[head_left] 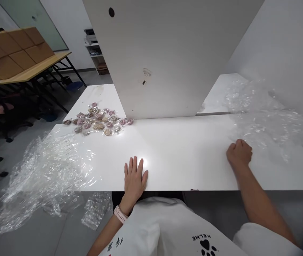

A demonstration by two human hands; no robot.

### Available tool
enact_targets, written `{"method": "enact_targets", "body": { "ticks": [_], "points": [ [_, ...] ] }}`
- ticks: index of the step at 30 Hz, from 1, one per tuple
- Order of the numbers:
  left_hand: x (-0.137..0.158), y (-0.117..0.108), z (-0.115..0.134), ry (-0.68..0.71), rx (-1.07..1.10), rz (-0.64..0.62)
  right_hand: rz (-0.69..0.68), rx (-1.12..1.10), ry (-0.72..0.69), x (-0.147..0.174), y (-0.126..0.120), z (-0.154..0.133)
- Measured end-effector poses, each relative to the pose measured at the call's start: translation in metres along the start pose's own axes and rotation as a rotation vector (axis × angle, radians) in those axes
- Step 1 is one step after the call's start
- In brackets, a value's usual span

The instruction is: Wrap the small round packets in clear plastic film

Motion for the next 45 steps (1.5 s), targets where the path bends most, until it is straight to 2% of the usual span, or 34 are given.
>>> {"method": "enact_targets", "body": {
  "ticks": [3, 5, 6, 10, 14, 17, 19, 20, 21, 23, 24, 25, 28, 31, 34, 36, 37, 39, 41, 42, 44, 45],
  "points": [
    [0.001, 0.000, -0.001, 0.005, 0.036, 0.001, 0.200, 0.028, 0.202, 0.049, -0.025, -0.031],
    [0.001, -0.001, -0.002, 0.007, 0.057, 0.000, 0.301, 0.040, 0.228, 0.063, -0.042, -0.057],
    [0.001, -0.001, -0.002, 0.008, 0.065, -0.002, 0.301, 0.044, 0.195, 0.062, -0.047, -0.070],
    [0.001, -0.002, -0.001, 0.014, 0.076, -0.012, 0.153, 0.058, 0.011, 0.020, -0.053, -0.108],
    [0.004, -0.003, -0.001, 0.017, 0.083, -0.019, 0.061, 0.030, 0.009, -0.045, -0.055, -0.121],
    [0.006, -0.003, 0.000, 0.000, 0.124, -0.010, 0.099, 0.016, -0.004, -0.066, -0.076, -0.145],
    [0.004, -0.004, -0.001, -0.038, 0.203, -0.010, 0.184, -0.013, -0.135, -0.047, -0.100, -0.179],
    [0.002, -0.006, -0.001, -0.071, 0.268, -0.010, 0.221, -0.050, -0.246, -0.027, -0.113, -0.200],
    [0.000, -0.009, -0.003, -0.120, 0.362, -0.011, 0.241, -0.117, -0.413, 0.000, -0.125, -0.223],
    [-0.008, -0.017, -0.008, -0.276, 0.684, -0.038, 0.118, -0.331, -0.783, 0.066, -0.143, -0.269],
    [-0.012, -0.021, -0.011, -0.356, 0.857, -0.058, -0.009, -0.456, -0.966, 0.100, -0.148, -0.288],
    [-0.017, -0.026, -0.013, -0.434, 1.027, -0.085, -0.155, -0.563, -1.082, 0.132, -0.151, -0.303],
    [-0.031, -0.035, -0.018, -0.665, 1.476, -0.222, -0.578, -0.808, -1.273, 0.199, -0.150, -0.324],
    [-0.042, -0.036, -0.015, -0.864, 1.753, -0.420, -0.882, -0.838, -1.313, 0.214, -0.146, -0.320],
    [-0.054, -0.033, -0.011, -0.909, 1.775, -0.471, -1.012, -0.828, -1.270, 0.194, -0.151, -0.297],
    [-0.062, -0.031, -0.009, -0.942, 1.817, -0.445, -1.015, -0.901, -1.168, 0.172, -0.153, -0.271],
    [-0.065, -0.031, -0.008, -0.955, 1.842, -0.432, -0.955, -0.933, -1.036, 0.158, -0.149, -0.255],
    [-0.072, -0.029, -0.007, -0.936, 1.833, -0.413, -0.678, -0.908, -0.599, 0.126, -0.130, -0.215],
    [-0.078, -0.028, -0.008, -0.878, 1.736, -0.396, -0.360, -0.715, -0.126, 0.097, -0.100, -0.171],
    [-0.080, -0.027, -0.010, -0.857, 1.679, -0.381, -0.280, -0.604, 0.031, 0.085, -0.083, -0.155],
    [-0.086, -0.026, -0.013, -0.834, 1.613, -0.339, -0.301, -0.492, 0.171, 0.066, -0.047, -0.142],
    [-0.089, -0.028, -0.015, -0.822, 1.602, -0.312, -0.362, -0.506, 0.159, 0.058, -0.031, -0.145]
  ]
}}
Point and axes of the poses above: each hand's wrist, its own x-axis away from the middle knuckle, its own y-axis out of the palm, z = x × y, the point moved 3 cm from there along -x, towards the middle knuckle, and after that the axes turned 13 degrees about x, right-handed, at the moved point
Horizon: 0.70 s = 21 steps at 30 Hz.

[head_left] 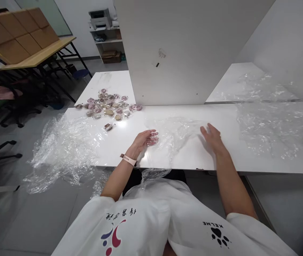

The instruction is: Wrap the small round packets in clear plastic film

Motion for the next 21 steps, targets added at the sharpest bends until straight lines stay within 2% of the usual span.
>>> {"method": "enact_targets", "body": {
  "ticks": [1, 3, 5, 6, 8, 10, 14, 17, 21],
  "points": [
    [-0.001, -0.001, 0.005, 0.028, -0.004, 0.007, -0.078, -0.038, -0.044, -0.010, 0.012, -0.004],
    [-0.001, -0.004, 0.019, 0.090, -0.025, 0.008, -0.220, -0.134, -0.218, -0.021, 0.031, -0.026],
    [0.005, -0.009, 0.038, 0.167, -0.060, 0.014, -0.325, -0.182, -0.357, -0.018, 0.038, -0.055],
    [0.010, -0.012, 0.050, 0.215, -0.080, 0.020, -0.364, -0.201, -0.380, -0.012, 0.037, -0.068],
    [0.024, -0.016, 0.074, 0.333, -0.123, 0.027, -0.417, -0.275, -0.358, 0.005, 0.021, -0.088],
    [0.041, -0.018, 0.098, 0.467, -0.168, 0.037, -0.423, -0.356, -0.298, 0.025, -0.008, -0.098],
    [0.064, -0.014, 0.132, 0.665, -0.275, 0.070, -0.323, -0.330, -0.163, 0.061, -0.068, -0.091],
    [0.059, -0.011, 0.126, 0.625, -0.391, 0.081, -0.342, -0.231, -0.087, 0.074, -0.077, -0.068],
    [0.037, -0.023, 0.077, 0.350, -0.621, 0.160, -0.524, -0.053, 0.023, 0.087, -0.049, -0.018]
  ]
}}
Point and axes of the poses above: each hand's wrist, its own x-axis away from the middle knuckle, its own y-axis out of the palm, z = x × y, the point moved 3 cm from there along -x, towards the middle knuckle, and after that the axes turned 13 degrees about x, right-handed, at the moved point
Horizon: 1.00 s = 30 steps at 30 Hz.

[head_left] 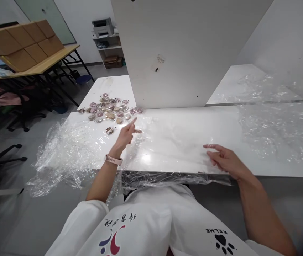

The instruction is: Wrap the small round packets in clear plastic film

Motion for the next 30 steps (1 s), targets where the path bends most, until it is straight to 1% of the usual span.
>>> {"method": "enact_targets", "body": {
  "ticks": [1, 3, 4, 5, 6, 7, 8, 9, 10, 11, 12, 13, 14, 15, 17, 19, 20, 22, 24, 25, 26, 27, 28, 30],
  "points": [
    [0.002, 0.004, -0.014, -0.052, -0.067, -0.022, -0.062, 0.042, 0.020, 0.000, 0.007, 0.012],
    [0.008, 0.008, -0.037, -0.108, -0.176, -0.094, -0.217, 0.120, 0.011, 0.002, 0.017, 0.028],
    [0.013, 0.008, -0.045, -0.117, -0.220, -0.134, -0.283, 0.157, -0.014, 0.004, 0.018, 0.033],
    [0.017, 0.007, -0.049, -0.114, -0.264, -0.169, -0.305, 0.198, -0.036, 0.006, 0.016, 0.036],
    [0.022, 0.004, -0.051, -0.103, -0.315, -0.193, -0.268, 0.248, -0.044, 0.007, 0.009, 0.038],
    [0.026, 0.000, -0.051, -0.093, -0.382, -0.197, -0.169, 0.309, -0.029, 0.005, 0.000, 0.037],
    [0.030, -0.005, -0.049, -0.079, -0.469, -0.165, -0.021, 0.375, 0.002, 0.003, -0.012, 0.036],
    [0.033, -0.011, -0.046, -0.045, -0.568, -0.094, 0.139, 0.435, 0.037, -0.001, -0.023, 0.032],
    [0.035, -0.015, -0.041, 0.013, -0.667, 0.008, 0.281, 0.481, 0.064, -0.006, -0.032, 0.027],
    [0.038, -0.018, -0.035, 0.093, -0.751, 0.126, 0.391, 0.510, 0.070, -0.013, -0.039, 0.020],
    [0.042, -0.018, -0.031, 0.186, -0.804, 0.227, 0.452, 0.529, 0.054, -0.022, -0.042, 0.012],
    [0.045, -0.014, -0.028, 0.279, -0.821, 0.281, 0.463, 0.549, 0.030, -0.033, -0.041, 0.002],
    [0.048, -0.007, -0.029, 0.357, -0.809, 0.269, 0.422, 0.571, 0.014, -0.045, -0.037, -0.007],
    [0.050, 0.004, -0.033, 0.411, -0.787, 0.195, 0.344, 0.594, 0.019, -0.057, -0.030, -0.016],
    [0.056, 0.030, -0.048, 0.474, -0.779, -0.041, 0.140, 0.568, 0.069, -0.081, -0.011, -0.031],
    [0.063, 0.055, -0.069, 0.491, -0.840, -0.262, -0.064, 0.377, 0.063, -0.097, 0.012, -0.043],
    [0.065, 0.064, -0.079, 0.481, -0.879, -0.339, -0.145, 0.262, 0.028, -0.101, 0.023, -0.049],
    [0.068, 0.074, -0.095, 0.444, -0.931, -0.420, -0.294, 0.077, -0.082, -0.106, 0.042, -0.058],
    [0.067, 0.076, -0.102, 0.422, -0.948, -0.451, -0.417, -0.007, -0.194, -0.107, 0.054, -0.061],
    [0.067, 0.075, -0.103, 0.422, -0.949, -0.462, -0.438, -0.026, -0.240, -0.108, 0.056, -0.062],
    [0.066, 0.073, -0.103, 0.427, -0.945, -0.472, -0.408, -0.043, -0.280, -0.111, 0.053, -0.061],
    [0.065, 0.070, -0.103, 0.434, -0.937, -0.483, -0.313, -0.049, -0.308, -0.115, 0.047, -0.060],
    [0.063, 0.068, -0.102, 0.443, -0.926, -0.491, -0.151, -0.039, -0.324, -0.119, 0.036, -0.058],
    [0.058, 0.064, -0.102, 0.465, -0.897, -0.488, 0.299, 0.032, -0.346, -0.122, 0.008, -0.057]
  ]
}}
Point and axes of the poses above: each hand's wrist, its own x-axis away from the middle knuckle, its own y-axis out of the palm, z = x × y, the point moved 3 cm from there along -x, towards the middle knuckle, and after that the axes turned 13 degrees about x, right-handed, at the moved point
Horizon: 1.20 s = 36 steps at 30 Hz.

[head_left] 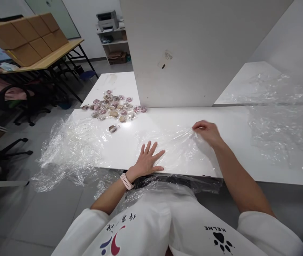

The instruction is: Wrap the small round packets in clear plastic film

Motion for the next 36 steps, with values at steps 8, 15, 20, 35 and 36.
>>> {"method": "enact_targets", "body": {
  "ticks": [8, 15, 20, 35, 36],
  "points": [
    [-0.048, -0.008, -0.009, -0.064, 0.064, -0.006, 0.070, 0.537, -0.316, 0.030, 0.037, -0.032],
    [-0.057, -0.098, -0.055, -0.426, -0.031, 0.453, -0.251, 0.817, -0.331, 0.024, 0.102, 0.002],
    [-0.015, -0.153, -0.128, -0.819, -0.210, 0.458, -0.181, 0.824, -0.332, 0.017, 0.099, 0.004],
    [-0.073, -0.165, -0.149, -0.781, -0.009, 0.429, -0.181, 0.813, -0.291, 0.010, 0.100, 0.004],
    [-0.072, -0.165, -0.148, -0.789, 0.020, 0.416, -0.182, 0.806, -0.281, 0.006, 0.100, 0.004]
  ]
}}
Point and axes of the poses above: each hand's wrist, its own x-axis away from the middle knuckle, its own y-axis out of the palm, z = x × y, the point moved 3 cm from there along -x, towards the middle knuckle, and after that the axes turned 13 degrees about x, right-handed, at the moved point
